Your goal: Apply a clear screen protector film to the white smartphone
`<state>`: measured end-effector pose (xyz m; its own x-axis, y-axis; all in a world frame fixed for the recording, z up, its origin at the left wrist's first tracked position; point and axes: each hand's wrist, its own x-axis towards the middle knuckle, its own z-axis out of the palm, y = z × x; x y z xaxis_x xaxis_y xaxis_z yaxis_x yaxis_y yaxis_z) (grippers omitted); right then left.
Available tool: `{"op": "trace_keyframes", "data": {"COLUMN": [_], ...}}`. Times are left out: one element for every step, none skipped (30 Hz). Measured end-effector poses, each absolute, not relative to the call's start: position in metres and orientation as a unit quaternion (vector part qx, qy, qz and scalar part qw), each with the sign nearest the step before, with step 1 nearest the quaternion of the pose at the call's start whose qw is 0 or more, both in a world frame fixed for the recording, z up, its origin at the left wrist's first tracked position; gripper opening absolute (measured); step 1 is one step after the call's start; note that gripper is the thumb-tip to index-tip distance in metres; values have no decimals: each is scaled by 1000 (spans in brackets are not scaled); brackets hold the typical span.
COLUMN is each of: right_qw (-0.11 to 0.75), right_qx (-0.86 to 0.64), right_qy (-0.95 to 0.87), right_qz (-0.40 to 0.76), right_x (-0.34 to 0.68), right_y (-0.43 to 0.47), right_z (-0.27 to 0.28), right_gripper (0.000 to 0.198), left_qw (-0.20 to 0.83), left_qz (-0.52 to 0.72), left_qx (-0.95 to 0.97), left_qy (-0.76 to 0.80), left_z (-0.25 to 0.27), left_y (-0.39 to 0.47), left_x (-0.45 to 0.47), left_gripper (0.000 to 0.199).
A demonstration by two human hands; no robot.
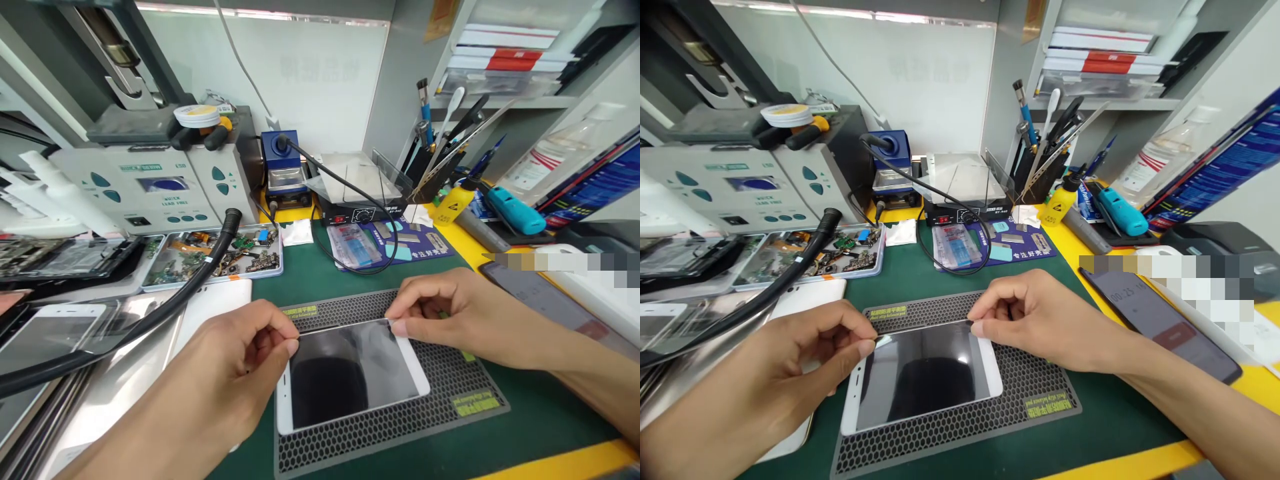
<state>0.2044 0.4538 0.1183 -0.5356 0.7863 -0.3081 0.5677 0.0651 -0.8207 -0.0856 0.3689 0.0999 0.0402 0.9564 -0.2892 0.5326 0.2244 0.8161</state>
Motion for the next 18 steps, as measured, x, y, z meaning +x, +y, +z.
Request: {"op": "trace_keyframes", "data": {"right_qw": [110,111,111,110,109,108,107,106,107,107,107,106,105,103,102,100,99,97], "right_qx": [-470,-469,-469,-469,-469,-469,-469,-469,-470,-470,-472,-472,-473,-474,-474,-475,-475,-475], "right_qy": [-722,-723,-724,-724,-724,-724,-723,-722,-722,-722,-722,-723,-725,-727,-730,-733,-736,-740], "right_qz": [496,495,494,494,494,495,496,497,497,496,495,492,489,485,481,477,472,467], "right_x": [205,205,205,205,206,206,206,206,206,206,206,207,207,207,207,207,208,208], "right_y": [454,453,453,453,453,453,453,452,452,452,452,452,452,452,453,453,454,454], "right_z": [118,118,117,117,117,117,116,116,116,116,116,116,115,115,114,113,112,112], "right_gripper": [25,25,24,24,24,24,25,26,26,27,27,28,29,29,30,30,30,30], "left_qw": [440,443,445,444,442,438,435,431,428,426,425,423,422,422,423,426,429,431], "left_qz": [240,234,225,218,213,210,209,209,210,211,210,210,210,210,210,208,207,207], "left_qx": [576,582,591,602,611,619,623,627,628,628,625,622,617,613,610,608,607,607], "left_qy": [646,641,634,627,621,617,615,614,615,617,620,625,630,634,637,637,636,634], "left_z": [100,99,98,97,97,96,95,95,95,96,97,98,99,101,102,104,106,108], "left_y": [369,369,370,370,371,371,371,371,371,371,371,370,370,370,370,370,370,370], "left_x": [-86,-87,-89,-91,-93,-94,-95,-95,-95,-95,-94,-93,-91,-90,-89,-88,-87,-87], "left_gripper": [32,32,31,31,31,30,30,29,28,28,27,26,25,24,23,22,21,21]}}
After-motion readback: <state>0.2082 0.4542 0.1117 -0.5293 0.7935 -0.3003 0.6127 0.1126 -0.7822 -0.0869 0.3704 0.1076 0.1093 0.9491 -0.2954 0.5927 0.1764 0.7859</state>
